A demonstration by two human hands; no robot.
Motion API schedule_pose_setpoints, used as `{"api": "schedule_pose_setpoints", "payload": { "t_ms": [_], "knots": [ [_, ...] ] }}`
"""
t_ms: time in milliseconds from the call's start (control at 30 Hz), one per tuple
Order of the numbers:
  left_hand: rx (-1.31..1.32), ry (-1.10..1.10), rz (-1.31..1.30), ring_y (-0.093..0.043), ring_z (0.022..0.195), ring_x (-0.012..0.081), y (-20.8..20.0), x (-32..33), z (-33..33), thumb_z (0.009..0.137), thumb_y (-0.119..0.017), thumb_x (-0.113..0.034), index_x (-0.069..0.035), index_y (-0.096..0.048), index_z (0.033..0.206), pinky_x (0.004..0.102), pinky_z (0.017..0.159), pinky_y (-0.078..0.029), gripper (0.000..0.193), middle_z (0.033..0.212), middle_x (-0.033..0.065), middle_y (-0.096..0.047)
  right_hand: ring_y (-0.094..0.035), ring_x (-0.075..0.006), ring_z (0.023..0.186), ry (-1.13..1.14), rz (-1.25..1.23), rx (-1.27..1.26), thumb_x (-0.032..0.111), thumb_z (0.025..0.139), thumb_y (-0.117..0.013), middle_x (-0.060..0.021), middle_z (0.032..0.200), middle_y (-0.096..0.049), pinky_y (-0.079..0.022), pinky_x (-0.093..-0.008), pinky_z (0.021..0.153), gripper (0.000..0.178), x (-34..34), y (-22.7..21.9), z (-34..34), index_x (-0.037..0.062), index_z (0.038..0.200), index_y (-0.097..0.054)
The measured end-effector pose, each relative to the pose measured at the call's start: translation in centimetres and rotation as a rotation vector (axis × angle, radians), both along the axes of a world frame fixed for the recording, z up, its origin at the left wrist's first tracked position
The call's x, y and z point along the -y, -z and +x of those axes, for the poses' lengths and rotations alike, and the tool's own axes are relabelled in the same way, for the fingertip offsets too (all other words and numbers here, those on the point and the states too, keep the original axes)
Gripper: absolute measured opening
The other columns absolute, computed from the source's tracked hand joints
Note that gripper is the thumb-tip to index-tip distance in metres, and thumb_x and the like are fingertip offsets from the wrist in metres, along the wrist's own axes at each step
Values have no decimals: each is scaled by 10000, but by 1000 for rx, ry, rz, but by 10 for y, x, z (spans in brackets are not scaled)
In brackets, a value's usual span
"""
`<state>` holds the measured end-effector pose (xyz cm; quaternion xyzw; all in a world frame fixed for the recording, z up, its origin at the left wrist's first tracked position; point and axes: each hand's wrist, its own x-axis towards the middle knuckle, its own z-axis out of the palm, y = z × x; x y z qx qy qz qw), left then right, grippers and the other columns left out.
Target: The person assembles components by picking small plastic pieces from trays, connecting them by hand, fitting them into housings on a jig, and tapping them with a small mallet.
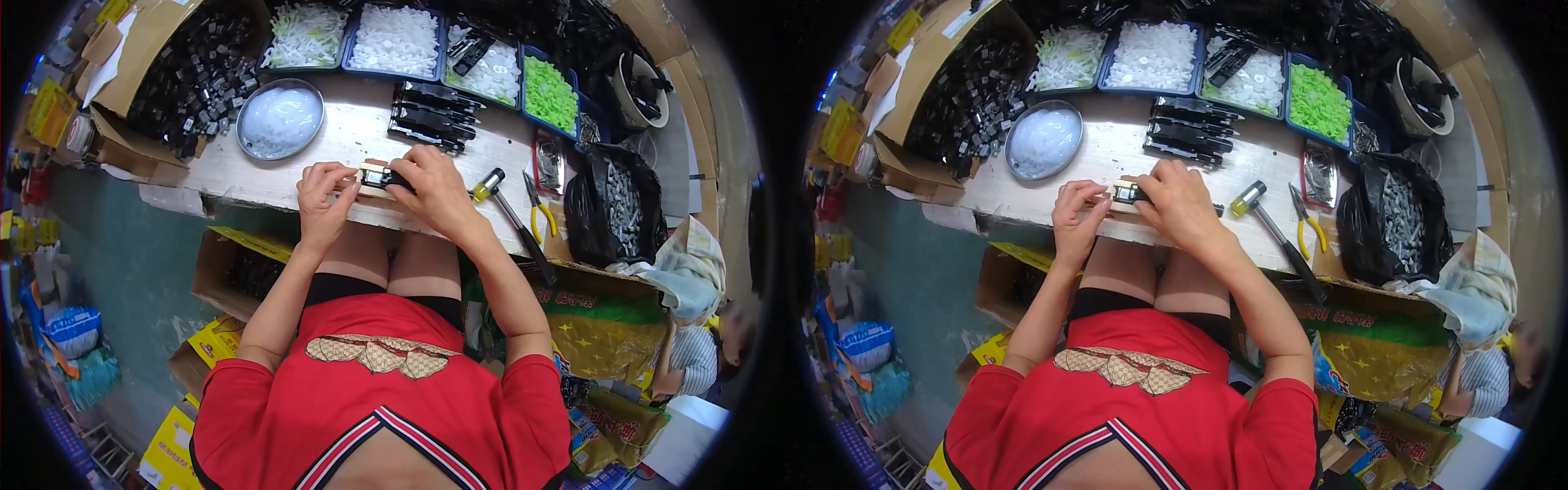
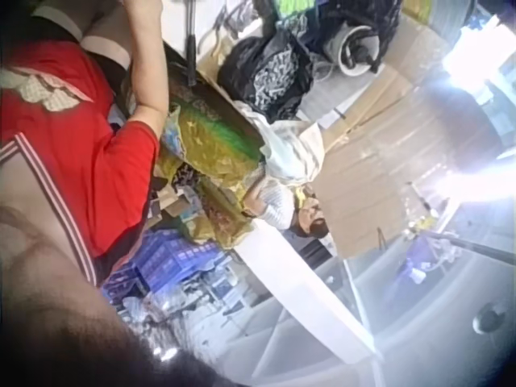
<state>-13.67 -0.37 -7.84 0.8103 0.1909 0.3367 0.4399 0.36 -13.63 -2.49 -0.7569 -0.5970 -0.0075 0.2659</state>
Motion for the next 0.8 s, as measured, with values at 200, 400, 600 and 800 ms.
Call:
{"api": "schedule_pose_setpoints", "payload": {
  "t_ms": [200, 400, 600, 800],
  "knots": [
    [33, 28, 27, -535, 929, 190, -2, -8, 3, 744, -631, -13, -40, -609, 1044, 274, 812, -428, 302, 975, 82, -567, -470, -253, 866, -3, 15, 4, 174, 698, -660, -81, 871, -501, -375, -364, 712, 258, -24, 20, -7, 68, 929, -612],
    [15, 124, -45, -505, 924, 208, -5, -7, 9, 719, -618, -33, -77, -564, 1149, 310, 834, -360, 436, 1008, 57, -582, -466, -249, 877, 41, -24, 1, 182, 696, -663, -69, 885, -509, -345, -375, 716, 244, -26, 22, -11, 74, 910, -614],
    [-81, 225, 122, -479, 933, 195, -5, -14, 16, 702, -623, -41, -125, -580, 1145, 326, 837, -313, 454, 997, 7, -589, -479, -242, 942, 79, 11, -15, 208, 724, -679, -75, 968, -528, -337, -372, 768, 326, -5, 16, -2, 79, 1013, -603],
    [-187, 348, 344, -463, 918, 188, -19, -26, 19, 685, -644, -52, -185, -637, 1059, 333, 806, -288, 397, 961, -11, -577, -498, -253, 907, 370, 45, -12, 213, 733, -661, -78, 949, -550, -346, -381, 739, 250, 80, 15, 28, 73, 936, -619]
  ]
}}
